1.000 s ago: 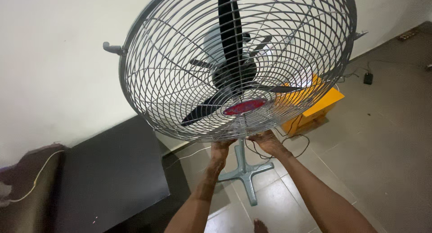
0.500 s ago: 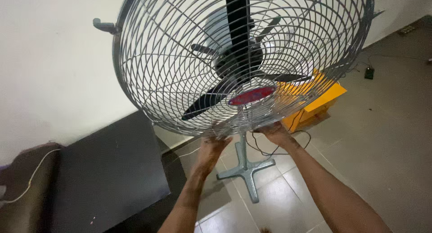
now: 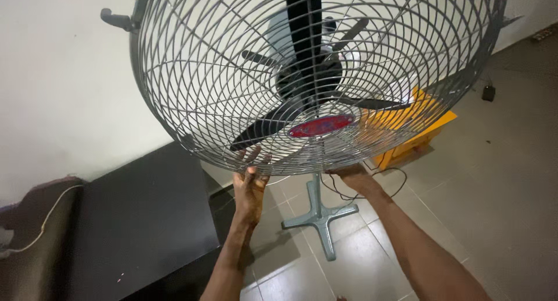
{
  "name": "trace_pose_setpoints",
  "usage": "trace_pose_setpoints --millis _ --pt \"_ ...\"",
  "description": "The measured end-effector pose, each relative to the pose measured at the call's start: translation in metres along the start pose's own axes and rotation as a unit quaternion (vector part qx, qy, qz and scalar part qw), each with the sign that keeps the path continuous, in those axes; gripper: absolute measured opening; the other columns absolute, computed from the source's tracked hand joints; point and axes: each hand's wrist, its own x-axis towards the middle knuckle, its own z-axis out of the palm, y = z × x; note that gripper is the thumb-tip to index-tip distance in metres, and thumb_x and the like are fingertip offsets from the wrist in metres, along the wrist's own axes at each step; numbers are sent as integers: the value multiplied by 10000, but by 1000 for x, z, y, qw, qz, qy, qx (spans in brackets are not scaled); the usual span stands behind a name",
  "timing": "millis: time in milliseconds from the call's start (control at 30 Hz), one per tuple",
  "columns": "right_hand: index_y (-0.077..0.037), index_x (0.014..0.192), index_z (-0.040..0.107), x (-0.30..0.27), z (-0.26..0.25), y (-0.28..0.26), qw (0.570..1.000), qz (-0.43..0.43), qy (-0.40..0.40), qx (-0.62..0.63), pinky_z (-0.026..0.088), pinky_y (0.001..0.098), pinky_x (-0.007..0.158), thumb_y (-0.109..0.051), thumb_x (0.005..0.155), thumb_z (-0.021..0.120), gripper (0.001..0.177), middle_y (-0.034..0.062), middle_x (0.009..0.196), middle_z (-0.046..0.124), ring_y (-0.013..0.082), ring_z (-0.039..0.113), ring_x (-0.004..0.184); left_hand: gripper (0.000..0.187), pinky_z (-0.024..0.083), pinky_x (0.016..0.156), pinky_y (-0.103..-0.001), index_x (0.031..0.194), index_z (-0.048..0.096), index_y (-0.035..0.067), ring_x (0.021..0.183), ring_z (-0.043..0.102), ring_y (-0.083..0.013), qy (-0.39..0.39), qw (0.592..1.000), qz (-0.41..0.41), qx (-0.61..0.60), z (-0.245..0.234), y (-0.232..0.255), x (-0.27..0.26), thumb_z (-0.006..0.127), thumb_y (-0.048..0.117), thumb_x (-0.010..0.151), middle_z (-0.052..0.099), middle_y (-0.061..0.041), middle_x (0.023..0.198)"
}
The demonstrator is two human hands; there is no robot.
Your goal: The person disassembles a standing electric fan using a yellow screwdriver. They remove the front wire cage, then unscrew and remove the fan blades from the motor hub, placing the cage on a nearby table.
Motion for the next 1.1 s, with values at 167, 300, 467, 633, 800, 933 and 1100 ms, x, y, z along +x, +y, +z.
trace_pose_setpoints --millis 167,300,467,633,800,933,1100 --pt "-74 1275 680 0 22 -4 995 77 -35 48 513 387 1076 -388 1008 634 416 123 1310 696 298 626 1221 1008 516 1045 -458 1550 202 104 1316 559 -316 7 999 14 -34 -3 -9 2 818 395 807 489 -165 1521" --pt "-64 1317 626 4 26 5 994 70 -32 -72 449 451 1086 -362 959 690 471 179 1364 605 351 539 1255 1016 535 1067 -453 1529 219 110 1294 581 -298 4 1000 15 -26 -5 -9 3 837 413 782 498 -161 1498" --pt "-63 1392 582 47 9 69 928 -198 27 -315 431 444 1087 -247 1017 563 418 174 1451 575 331 532 1303 1056 534 1048 -483 1530 311 4 1274 582 -312 7 1000 7 29 -4 0 1 869 479 770 519 -198 1504" --pt "-101 1341 623 19 22 56 964 -150 12 -219 434 479 1030 -221 963 583 398 184 1381 610 374 536 1249 1066 517 1037 -509 1539 286 31 1255 583 -308 24 1000 5 19 5 2 -1 855 487 762 524 -162 1513" --pt "-77 1131 698 8 46 9 990 72 -31 113 467 420 834 -315 966 748 294 128 1058 642 253 534 928 1090 501 1082 -543 1550 194 86 1289 571 -322 40 999 4 11 9 1 -1 842 457 756 509 -182 1482" --pt "-107 1017 782 -4 68 -5 918 112 -24 381 455 306 732 -398 893 758 317 26 938 711 131 550 800 1098 491 1119 -524 1548 180 84 1319 558 -314 25 1000 9 -4 5 0 1 851 440 755 495 -185 1510" --pt "-58 1017 698 1 43 -5 970 101 -47 217 486 349 767 -379 923 774 343 58 921 670 172 564 829 1077 502 1108 -540 1546 206 77 1310 567 -316 18 1000 4 -4 4 2 2 847 439 760 501 -171 1489"
